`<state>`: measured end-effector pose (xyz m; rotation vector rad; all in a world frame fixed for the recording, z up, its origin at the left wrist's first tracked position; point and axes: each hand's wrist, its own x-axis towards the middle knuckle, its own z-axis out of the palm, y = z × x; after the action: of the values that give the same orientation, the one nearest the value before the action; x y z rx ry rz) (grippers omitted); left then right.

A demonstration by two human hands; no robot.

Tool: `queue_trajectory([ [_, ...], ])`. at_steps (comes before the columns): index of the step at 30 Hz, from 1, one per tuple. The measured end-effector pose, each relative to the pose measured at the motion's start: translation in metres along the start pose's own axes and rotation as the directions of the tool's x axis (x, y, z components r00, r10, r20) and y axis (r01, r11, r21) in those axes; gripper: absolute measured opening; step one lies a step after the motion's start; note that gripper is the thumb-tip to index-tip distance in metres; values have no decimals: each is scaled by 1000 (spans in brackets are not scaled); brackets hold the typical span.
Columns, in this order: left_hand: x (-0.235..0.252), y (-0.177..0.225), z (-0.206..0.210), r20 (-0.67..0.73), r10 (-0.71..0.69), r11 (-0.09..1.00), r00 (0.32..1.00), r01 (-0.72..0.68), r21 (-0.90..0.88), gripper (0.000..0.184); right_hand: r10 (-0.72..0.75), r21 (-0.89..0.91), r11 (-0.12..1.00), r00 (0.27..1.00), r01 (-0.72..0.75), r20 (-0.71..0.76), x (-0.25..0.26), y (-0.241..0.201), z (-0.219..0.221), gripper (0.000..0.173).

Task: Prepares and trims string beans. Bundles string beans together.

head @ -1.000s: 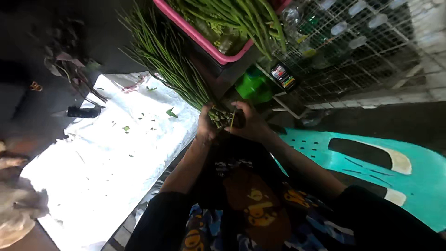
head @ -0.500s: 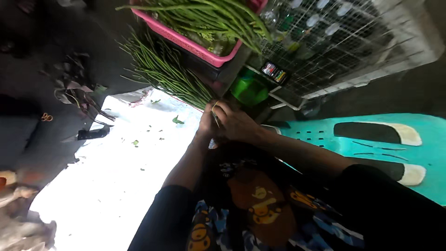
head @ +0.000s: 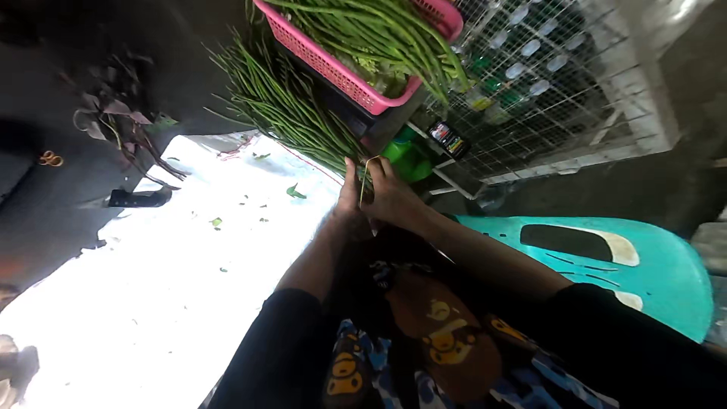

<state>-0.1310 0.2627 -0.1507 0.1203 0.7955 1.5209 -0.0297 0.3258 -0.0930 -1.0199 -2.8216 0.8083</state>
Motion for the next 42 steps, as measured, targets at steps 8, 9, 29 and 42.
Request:
queue_trajectory([
  [8, 1, 10, -19, 55, -140, 989, 989, 136, 60, 90, 296, 151, 938, 947, -313, 121, 19, 22, 7, 116],
  [9, 2, 11, -23, 53, -167, 980, 984, 160, 121, 87, 293, 169, 938, 953, -303, 80, 16, 28, 13, 109],
  [29, 53, 65, 19, 288, -334, -714, 898, -440, 545, 134, 271, 238, 932, 961, -274, 45, 7, 50, 39, 93],
  [42, 79, 78, 21, 216, -476, -628, 852, -501, 595, 90, 377, 694, 702, 910, -157, -175, -7, 74, 88, 83],
])
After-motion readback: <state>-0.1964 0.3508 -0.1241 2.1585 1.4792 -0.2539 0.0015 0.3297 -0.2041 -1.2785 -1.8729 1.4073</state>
